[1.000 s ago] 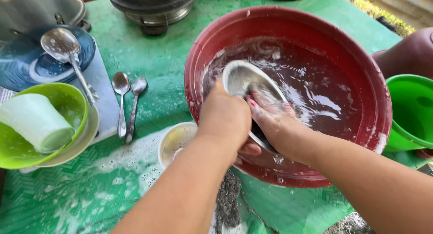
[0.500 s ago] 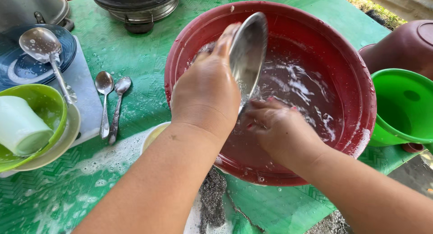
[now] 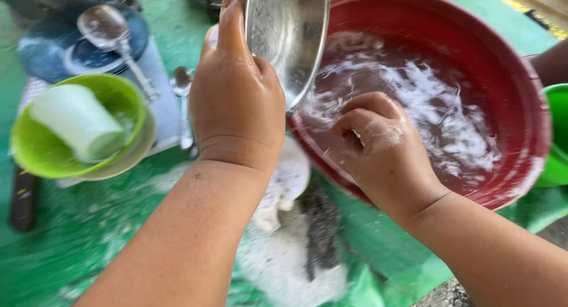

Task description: The person washes a cup, three spoons, and a metal bowl using a cloth and a scrubber in a tub of soapy water.

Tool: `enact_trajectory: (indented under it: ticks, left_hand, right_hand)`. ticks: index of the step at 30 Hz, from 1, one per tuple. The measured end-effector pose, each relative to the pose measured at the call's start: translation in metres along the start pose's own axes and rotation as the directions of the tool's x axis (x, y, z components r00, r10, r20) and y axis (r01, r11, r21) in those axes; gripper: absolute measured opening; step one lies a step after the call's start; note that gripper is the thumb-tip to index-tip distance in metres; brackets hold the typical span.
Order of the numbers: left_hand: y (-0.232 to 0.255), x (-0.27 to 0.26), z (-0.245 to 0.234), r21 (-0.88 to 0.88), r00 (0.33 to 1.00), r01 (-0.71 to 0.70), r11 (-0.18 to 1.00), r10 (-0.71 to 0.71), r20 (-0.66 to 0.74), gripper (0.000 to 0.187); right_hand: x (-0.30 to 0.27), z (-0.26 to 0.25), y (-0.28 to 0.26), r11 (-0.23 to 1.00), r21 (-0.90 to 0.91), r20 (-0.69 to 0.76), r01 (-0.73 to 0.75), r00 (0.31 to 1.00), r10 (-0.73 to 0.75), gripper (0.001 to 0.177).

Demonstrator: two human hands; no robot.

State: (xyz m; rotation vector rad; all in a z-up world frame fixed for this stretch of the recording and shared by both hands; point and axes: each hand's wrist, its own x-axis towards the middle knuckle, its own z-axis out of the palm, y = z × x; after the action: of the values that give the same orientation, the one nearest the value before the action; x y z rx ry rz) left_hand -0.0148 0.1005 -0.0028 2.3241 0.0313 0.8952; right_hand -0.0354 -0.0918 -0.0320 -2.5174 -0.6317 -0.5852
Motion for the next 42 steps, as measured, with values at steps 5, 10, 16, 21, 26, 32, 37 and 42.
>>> enact_trajectory:
  ticks: [5,10,16,21,26,32,37,42]
  left_hand:
    - [-0.063,-0.015,-0.069,0.09,0.964,-0.183,0.979,0.197,-0.177,0.061]
    - [-0.102,-0.054,-0.115,0.091,0.995,0.094,0.991,-0.096,0.019,0.073]
    - [-0.119,-0.082,-0.133,0.114,0.938,0.245,0.963,-0.266,0.222,0.064]
    - [-0.127,-0.084,-0.145,0.217,0.752,0.416,0.883,-0.468,0.464,0.063]
    - [-0.131,-0.078,-0.141,0.291,0.603,0.507,0.811,-0.575,0.553,0.043]
    - [-0.147,-0.083,-0.133,0.251,0.556,0.626,0.738,-0.649,0.52,0.047]
    - [-0.149,-0.091,-0.126,-0.023,0.508,0.81,0.586,-0.681,0.527,0.056]
    - [-0.137,-0.091,-0.134,-0.275,0.383,0.923,0.268,-0.689,0.615,0.06]
  right_hand:
    - [0.011,0.042,-0.07,0.994,0.051,0.029,0.1,0.994,-0.102,0.022]
    - [-0.002,0.094,-0.07,0.983,-0.181,0.347,-0.025,0.934,0.087,0.03]
    - [0.002,0.162,-0.035,0.905,-0.423,0.771,-0.045,0.508,0.385,0.062]
    - [0.026,0.117,-0.076,0.751,-0.41,0.659,-0.518,0.401,0.636,0.062]
    - [0.007,0.104,-0.105,0.896,-0.244,0.223,-0.37,0.878,0.424,0.023]
    - [-0.016,0.141,-0.067,0.853,-0.466,0.525,-0.235,0.702,0.481,0.037]
    - [-0.012,0.144,-0.056,0.936,-0.277,0.439,-0.215,0.839,0.323,0.051]
    - [0.023,0.106,-0.102,0.572,0.211,0.427,-0.793,0.601,0.676,0.034]
